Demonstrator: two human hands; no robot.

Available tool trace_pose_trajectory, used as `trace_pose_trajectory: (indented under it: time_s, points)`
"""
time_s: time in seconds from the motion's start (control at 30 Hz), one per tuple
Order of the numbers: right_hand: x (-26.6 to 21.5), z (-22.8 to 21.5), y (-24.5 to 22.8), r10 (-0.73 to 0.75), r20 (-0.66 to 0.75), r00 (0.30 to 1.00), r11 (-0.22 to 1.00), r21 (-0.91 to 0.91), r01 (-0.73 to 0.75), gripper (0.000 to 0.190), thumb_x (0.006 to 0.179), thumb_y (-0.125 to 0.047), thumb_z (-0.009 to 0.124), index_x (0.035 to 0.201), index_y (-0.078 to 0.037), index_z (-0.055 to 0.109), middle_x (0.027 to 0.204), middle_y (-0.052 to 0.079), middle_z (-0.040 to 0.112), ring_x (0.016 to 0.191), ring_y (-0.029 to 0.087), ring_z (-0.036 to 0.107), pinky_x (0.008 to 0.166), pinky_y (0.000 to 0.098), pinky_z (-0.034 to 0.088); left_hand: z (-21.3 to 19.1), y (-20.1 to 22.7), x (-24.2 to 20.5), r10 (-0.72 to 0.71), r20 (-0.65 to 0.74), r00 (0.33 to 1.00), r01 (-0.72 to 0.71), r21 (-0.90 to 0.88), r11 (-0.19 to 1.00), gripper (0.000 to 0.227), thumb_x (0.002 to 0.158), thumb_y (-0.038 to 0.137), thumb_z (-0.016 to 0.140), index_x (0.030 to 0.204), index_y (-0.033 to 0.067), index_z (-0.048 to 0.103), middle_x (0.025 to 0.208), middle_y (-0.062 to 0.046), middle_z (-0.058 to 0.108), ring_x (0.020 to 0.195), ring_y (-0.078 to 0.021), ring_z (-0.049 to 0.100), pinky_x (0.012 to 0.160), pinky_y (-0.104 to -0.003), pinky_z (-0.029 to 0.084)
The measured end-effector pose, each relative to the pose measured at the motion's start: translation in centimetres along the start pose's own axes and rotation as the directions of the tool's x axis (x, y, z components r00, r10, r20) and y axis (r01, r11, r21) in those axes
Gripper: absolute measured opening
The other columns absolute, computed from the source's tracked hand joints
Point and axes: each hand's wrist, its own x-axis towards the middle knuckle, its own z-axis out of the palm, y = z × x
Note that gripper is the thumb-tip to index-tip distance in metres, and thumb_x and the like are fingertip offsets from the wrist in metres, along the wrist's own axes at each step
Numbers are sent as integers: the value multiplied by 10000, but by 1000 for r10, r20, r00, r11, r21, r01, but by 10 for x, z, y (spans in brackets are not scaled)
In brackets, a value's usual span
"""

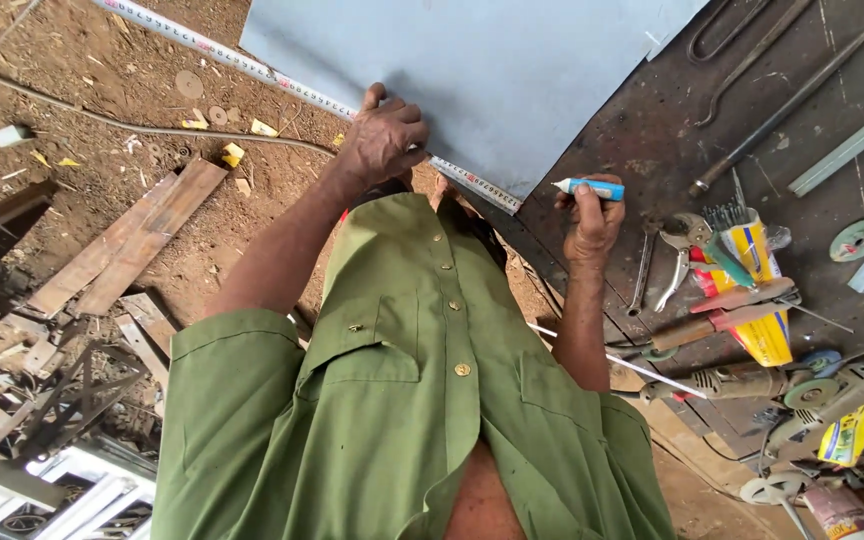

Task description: The person measures and marks a rectangular metal sheet using a tape measure, a square ruler, and a blue marker. They draw straight lines and a curved cutout on the sheet's surface.

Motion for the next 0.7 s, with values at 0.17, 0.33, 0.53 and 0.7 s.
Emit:
trace_pose_trajectory:
  time_s: [0.17, 0.33, 0.53, 0.7]
  points:
    - [-1, 16, -18, -22, -30, 999, 998, -57, 20, 136, 941, -171, 675, 1048, -116, 612, 915, 97, 660, 754, 226, 661, 638, 330, 592, -11, 10, 7, 47, -115, 992, -37, 84, 996, 190, 849, 285, 790, 780, 174, 651, 806, 21, 607, 757, -223, 584, 987, -430, 318]
    - [3, 7, -23, -12, -90, 996, 1000, -23, 10, 100, 950, -142, 678, 1030, -114, 625, 894, 88, 660, 731, 216, 667, 620, 320, 587, -15, 8, 30, 64, -141, 988, -60, 34, 998, 149, 854, 246, 748, 776, 147, 668, 790, -28, 641, 643, -244, 578, 932, -418, 352]
    - [2, 4, -55, -104, -253, 962, 993, -81, 86, 120, 923, -176, 682, 977, -77, 643, 860, 75, 653, 702, 209, 648, 624, 321, 574, -49, -25, 169, -34, -77, 996, 31, -44, 999, 363, 877, 485, 865, 795, 201, 654, 788, 8, 667, 680, -227, 616, 957, -419, 291]
    - [-11, 10, -53, -119, -272, 955, 991, 24, 130, 76, 953, -142, 673, 998, -82, 660, 870, 67, 652, 759, 196, 639, 652, 323, 597, -44, -48, 265, 94, -183, 979, -111, -85, 990, 283, 810, 364, 871, 750, 220, 635, 710, 68, 591, 605, -148, 532, 874, -370, 260]
